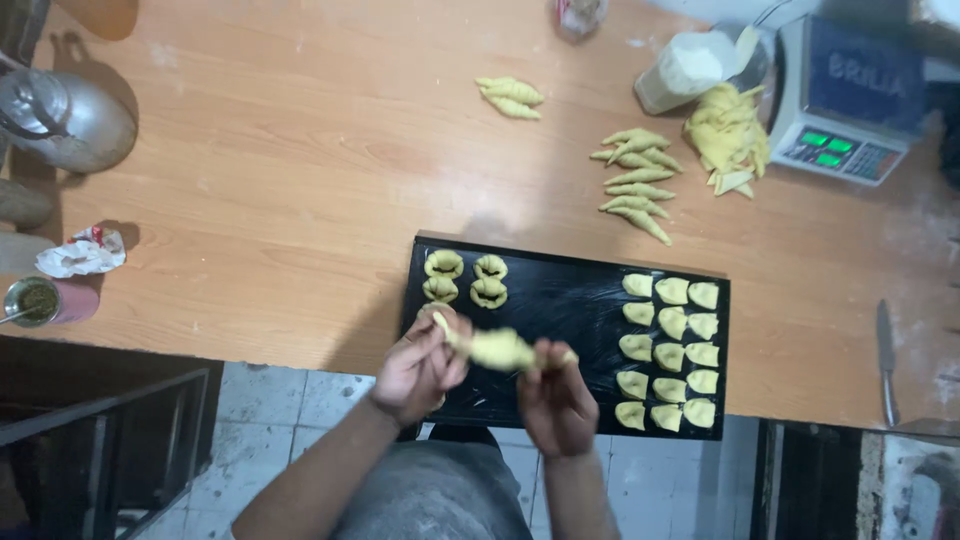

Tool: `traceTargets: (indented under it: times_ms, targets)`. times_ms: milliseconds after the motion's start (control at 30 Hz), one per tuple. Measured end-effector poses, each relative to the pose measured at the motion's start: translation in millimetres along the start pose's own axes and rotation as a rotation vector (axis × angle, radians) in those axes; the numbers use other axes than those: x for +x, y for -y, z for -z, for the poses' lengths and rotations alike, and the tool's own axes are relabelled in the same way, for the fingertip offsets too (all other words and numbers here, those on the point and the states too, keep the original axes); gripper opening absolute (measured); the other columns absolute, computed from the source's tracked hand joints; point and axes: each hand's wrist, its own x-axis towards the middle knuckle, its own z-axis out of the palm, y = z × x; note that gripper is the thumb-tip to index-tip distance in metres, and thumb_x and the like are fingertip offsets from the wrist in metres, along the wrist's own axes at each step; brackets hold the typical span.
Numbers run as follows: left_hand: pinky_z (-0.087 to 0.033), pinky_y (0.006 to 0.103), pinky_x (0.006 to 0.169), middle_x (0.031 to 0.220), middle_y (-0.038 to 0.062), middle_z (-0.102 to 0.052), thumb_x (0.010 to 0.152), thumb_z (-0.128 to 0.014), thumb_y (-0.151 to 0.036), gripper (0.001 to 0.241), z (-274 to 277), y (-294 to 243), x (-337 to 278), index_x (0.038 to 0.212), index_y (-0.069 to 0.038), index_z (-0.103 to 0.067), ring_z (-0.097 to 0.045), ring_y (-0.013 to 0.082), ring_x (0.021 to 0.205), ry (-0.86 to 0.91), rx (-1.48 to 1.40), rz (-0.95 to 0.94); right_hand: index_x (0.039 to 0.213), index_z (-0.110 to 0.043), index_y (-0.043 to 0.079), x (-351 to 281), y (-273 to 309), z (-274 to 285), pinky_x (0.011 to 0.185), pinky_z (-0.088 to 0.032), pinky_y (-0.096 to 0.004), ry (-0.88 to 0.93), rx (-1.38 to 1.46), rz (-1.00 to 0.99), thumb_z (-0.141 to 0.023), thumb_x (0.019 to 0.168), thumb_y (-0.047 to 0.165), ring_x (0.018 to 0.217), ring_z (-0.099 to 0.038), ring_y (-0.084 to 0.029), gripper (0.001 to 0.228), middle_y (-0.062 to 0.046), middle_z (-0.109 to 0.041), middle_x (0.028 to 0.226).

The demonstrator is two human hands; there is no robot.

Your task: Arrange shaped croissant dough onto a baking tray for baking.

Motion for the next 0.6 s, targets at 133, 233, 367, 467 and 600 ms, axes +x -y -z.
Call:
traceTargets:
  times_ms: [133, 233, 367, 467, 600]
  targets:
    - [-0.055, 0.0299, 0.072, 0.106, 0.011, -0.07, 0.111, -0.056, -0.019, 0.022, -3.9, -35.9, 14.6, 0.118, -0.002, -0.068, -0.067, 0.0172, 0.084, 0.245, 0.482, 0.498, 0.118, -0.074, 0.0, 7.9, 44.8, -8.0, 0.09, -0.061, -0.039, 0.557, -0.653, -0.428, -0.066, 0.106, 0.012, 0.105, -0.074, -0.025, 0.019, -0.011, -0.073, 0.124]
    - [-0.054, 0.0372, 0.081, 0.106, 0.01, -0.069, 0.099, -0.061, -0.021, 0.021, 25.0, -10.4, 15.5, 0.107, -0.005, -0.071, -0.065, 0.0241, 0.093, 0.348, 1.495, 0.695, 0.109, -0.075, 0.004, 28.0, 25.9, -7.1, 0.09, -0.06, -0.036, 0.417, -1.83, -0.513, -0.073, 0.091, 0.016, 0.101, -0.074, -0.024, 0.021, -0.009, -0.076, 0.11]
    - [-0.052, 0.041, 0.094, 0.118, 0.009, -0.068, 0.091, -0.06, -0.016, 0.023, 83.3, 21.8, 30.5, 0.107, -0.006, -0.071, -0.063, 0.0282, 0.11, 0.421, 2.131, -0.038, 0.119, -0.073, 0.008, 65.1, 0.8, 55.4, 0.098, -0.055, -0.041, 0.449, -2.162, 0.308, -0.067, 0.084, 0.004, 0.118, -0.067, -0.032, 0.035, -0.011, -0.067, 0.131]
    - [-0.05, 0.0417, 0.095, 0.119, 0.008, -0.068, 0.087, -0.059, -0.016, 0.025, 101.1, 37.1, 35.2, 0.108, -0.006, -0.071, -0.063, 0.0271, 0.11, 0.331, 2.293, -0.278, 0.12, -0.072, 0.008, 79.8, -6.1, 70.2, 0.098, -0.055, -0.041, 0.464, -2.22, 0.451, -0.066, 0.079, 0.002, 0.117, -0.067, -0.032, 0.042, -0.009, -0.068, 0.13]
    - [-0.048, 0.0434, 0.094, 0.112, 0.004, -0.069, 0.088, -0.06, -0.017, 0.022, 107.4, 44.7, 34.2, 0.105, -0.009, -0.072, -0.063, 0.0238, 0.104, 0.196, 2.421, -0.279, 0.115, -0.075, 0.011, 85.7, -16.2, 80.7, 0.091, -0.056, -0.038, 0.367, -2.206, 0.408, -0.072, 0.079, 0.006, 0.105, -0.067, -0.029, 0.036, -0.005, -0.073, 0.118]
